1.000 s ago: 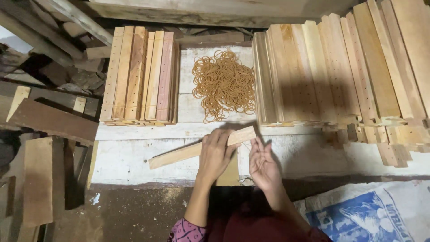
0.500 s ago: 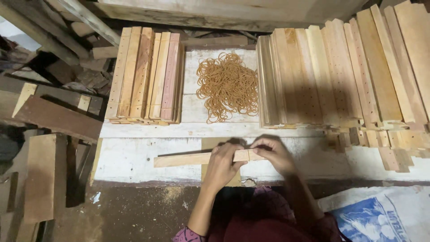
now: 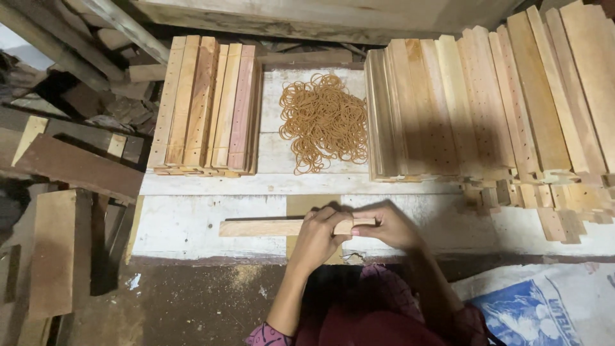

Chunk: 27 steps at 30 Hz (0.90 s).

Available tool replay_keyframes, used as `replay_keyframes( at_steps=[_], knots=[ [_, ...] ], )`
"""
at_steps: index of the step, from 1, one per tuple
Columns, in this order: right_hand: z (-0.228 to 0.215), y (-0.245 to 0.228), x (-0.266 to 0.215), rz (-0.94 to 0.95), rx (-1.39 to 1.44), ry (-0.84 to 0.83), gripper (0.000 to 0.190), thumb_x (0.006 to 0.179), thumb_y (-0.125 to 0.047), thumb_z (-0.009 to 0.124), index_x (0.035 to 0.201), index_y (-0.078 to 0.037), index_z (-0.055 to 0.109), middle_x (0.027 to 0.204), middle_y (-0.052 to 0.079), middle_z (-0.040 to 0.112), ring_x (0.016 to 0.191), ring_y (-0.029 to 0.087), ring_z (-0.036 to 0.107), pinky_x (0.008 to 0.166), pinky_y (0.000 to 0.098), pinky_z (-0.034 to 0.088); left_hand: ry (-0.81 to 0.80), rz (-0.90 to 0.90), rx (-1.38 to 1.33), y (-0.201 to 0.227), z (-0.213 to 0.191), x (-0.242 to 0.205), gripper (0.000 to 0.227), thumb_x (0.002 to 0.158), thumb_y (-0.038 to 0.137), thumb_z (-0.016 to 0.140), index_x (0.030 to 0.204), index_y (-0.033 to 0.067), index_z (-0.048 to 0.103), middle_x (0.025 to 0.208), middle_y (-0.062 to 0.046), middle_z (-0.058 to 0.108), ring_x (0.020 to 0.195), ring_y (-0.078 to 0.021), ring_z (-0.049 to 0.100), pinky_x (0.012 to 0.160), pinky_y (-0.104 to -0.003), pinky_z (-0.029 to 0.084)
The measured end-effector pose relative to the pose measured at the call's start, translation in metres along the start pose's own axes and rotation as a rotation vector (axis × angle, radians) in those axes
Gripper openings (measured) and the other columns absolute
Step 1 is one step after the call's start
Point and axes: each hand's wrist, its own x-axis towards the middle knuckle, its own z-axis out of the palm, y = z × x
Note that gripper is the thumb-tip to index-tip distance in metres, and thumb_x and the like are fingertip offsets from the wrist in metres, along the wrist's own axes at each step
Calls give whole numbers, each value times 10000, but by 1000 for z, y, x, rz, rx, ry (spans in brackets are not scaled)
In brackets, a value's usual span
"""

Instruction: Applying rubber bands to individual wooden slats in a workshop

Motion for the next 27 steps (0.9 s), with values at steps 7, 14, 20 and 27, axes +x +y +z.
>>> replay_keyframes(
  at_steps=[7,14,20,27],
  knots=[
    [-44,46,-13,-83,-172,-164,248,893,-170,795,1092,-29,843,989,106,852,852,100,677,734,342,594,-183,49,-66,67,-46,11,425,698,181,878,1102,203,748,1012,-92,744,1072,-335,705,947,-440,477],
    [-25,34,-59,233,176,-27,440,864,-118,696,1249,89,737,996,36,722,836,127,590,729,258,453,-264,274,15,67,-28,21,386,722,151,849,1098,158,762,1257,-144,699,1350,-345,531,1146,-593,224],
    [23,70,-2,-69,357,333,543,851,-41,778,1361,78,634,1204,168,753,1020,184,680,909,349,550,138,-61,-172,75,-39,25,645,720,-32,715,1339,-19,533,1592,-318,262,1469,-545,235,1139,-715,201],
    [65,115,61,-160,252,286,693,760,-40,902,1376,-41,585,1231,172,737,1081,259,727,969,423,587,284,-507,-261,-2,6,34,647,883,120,703,1468,-31,470,1351,-282,622,1264,-451,596,1062,-539,476]
  ],
)
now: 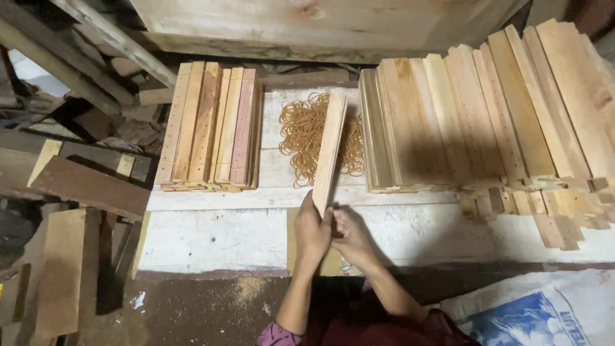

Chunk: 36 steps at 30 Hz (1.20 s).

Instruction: Applying rubber bands to individual wooden slats in a workshop

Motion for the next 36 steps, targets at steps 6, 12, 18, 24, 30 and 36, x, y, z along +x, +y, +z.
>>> replay_keyframes(
  at_steps=[6,12,18,24,30,36],
  knots=[
    [16,-135,2,-31,29,-29,739,927,-1,625,1605,-91,344,1431,268,593,1288,377,597,1097,518,477,-157,99,247,14,-76,-13,525,874,54,686,1395,65,619,1122,-167,763,1156,-345,685,1089,-497,461],
    [-3,-100,19,84,281,356,473,1049,-244,558,1475,-51,485,1199,254,639,1170,417,668,1055,536,516,-122,89,549,-24,-129,-18,610,727,-120,719,1299,89,688,1196,-114,701,1203,-328,567,1131,-529,356],
    [-5,-76,9,142,281,533,439,1023,-239,645,1373,12,560,966,163,588,987,409,739,923,519,591,-78,111,554,-55,-125,0,471,753,70,803,1214,139,741,1157,-92,661,1148,-320,583,1119,-540,360],
    [-14,-61,8,161,243,521,425,1007,-250,684,1291,55,601,951,230,649,976,443,738,905,530,588,-146,262,439,-16,-93,10,505,719,163,874,1200,123,726,1116,-93,683,1156,-317,612,1098,-481,403],
    [-9,-82,8,160,195,532,397,1003,-232,693,1236,82,625,959,286,695,956,450,736,865,544,596,-110,344,389,-26,-34,31,452,744,291,868,1148,131,747,1009,-83,722,1059,-295,667,998,-431,474],
    [-14,-63,10,180,179,527,383,1009,-252,689,1203,69,614,946,261,693,946,404,745,861,492,603,-119,365,390,-28,-31,32,438,745,254,868,1146,133,741,1017,-78,725,1091,-288,658,995,-412,470]
  ],
)
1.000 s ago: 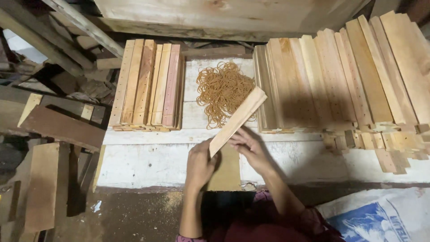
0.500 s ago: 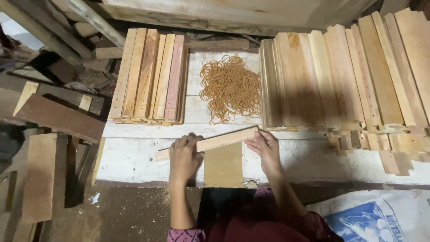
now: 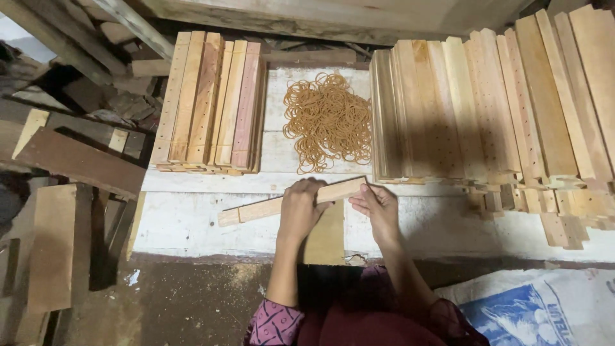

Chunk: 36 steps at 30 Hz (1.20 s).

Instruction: Applying rubber bands to individual wooden slats in a workshop

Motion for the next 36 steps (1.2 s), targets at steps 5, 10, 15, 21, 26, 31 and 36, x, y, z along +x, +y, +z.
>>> replay_keyframes(
  at_steps=[5,10,15,21,26,31,36],
  knots=[
    [-9,0,2,13,-106,-13,335,1003,-217,681,1173,65,614,900,270,720,844,391,758,751,475,624,-8,54,9,25,4,1,441,765,256,853,1161,107,730,1060,-89,698,1125,-291,632,999,-411,463],
    [-14,-14,15,-220,-751,21,232,931,-324,762,1005,-105,758,583,92,720,532,216,737,480,326,598,6,77,18,15,23,3,427,794,254,832,1167,89,705,1052,-93,654,1128,-302,607,983,-412,470],
    [32,-42,37,-762,-909,-122,124,899,-142,762,992,-211,806,793,47,757,820,286,745,730,413,580,-19,85,57,11,25,3,433,805,244,823,1187,88,692,1069,-85,643,1134,-290,594,989,-401,465],
    [57,-8,114,-910,-1279,-176,168,899,-134,665,925,-199,817,865,92,671,907,307,656,807,405,562,-13,85,36,3,32,4,466,776,235,845,1190,84,694,1073,-88,642,1141,-290,596,1004,-409,466],
    [51,-19,104,-835,-1138,-241,77,906,-169,734,957,-176,791,892,118,688,944,323,683,839,408,553,119,12,-279,16,12,4,533,843,274,795,1308,60,647,1231,-134,623,1274,-326,554,1074,-426,441],
    [40,-46,45,-494,-793,-340,158,926,-127,721,1076,-142,766,988,137,780,977,315,750,826,402,595,322,-77,-577,22,14,11,480,890,109,750,1352,32,644,1264,-212,671,1231,-408,613,1053,-487,482],
    [27,-50,19,-377,-566,-320,186,914,-89,746,1095,-48,765,978,168,773,921,225,744,839,384,597,387,-255,-818,31,31,15,148,861,73,784,982,148,824,783,-38,796,772,-112,735,774,-280,580]
  ],
)
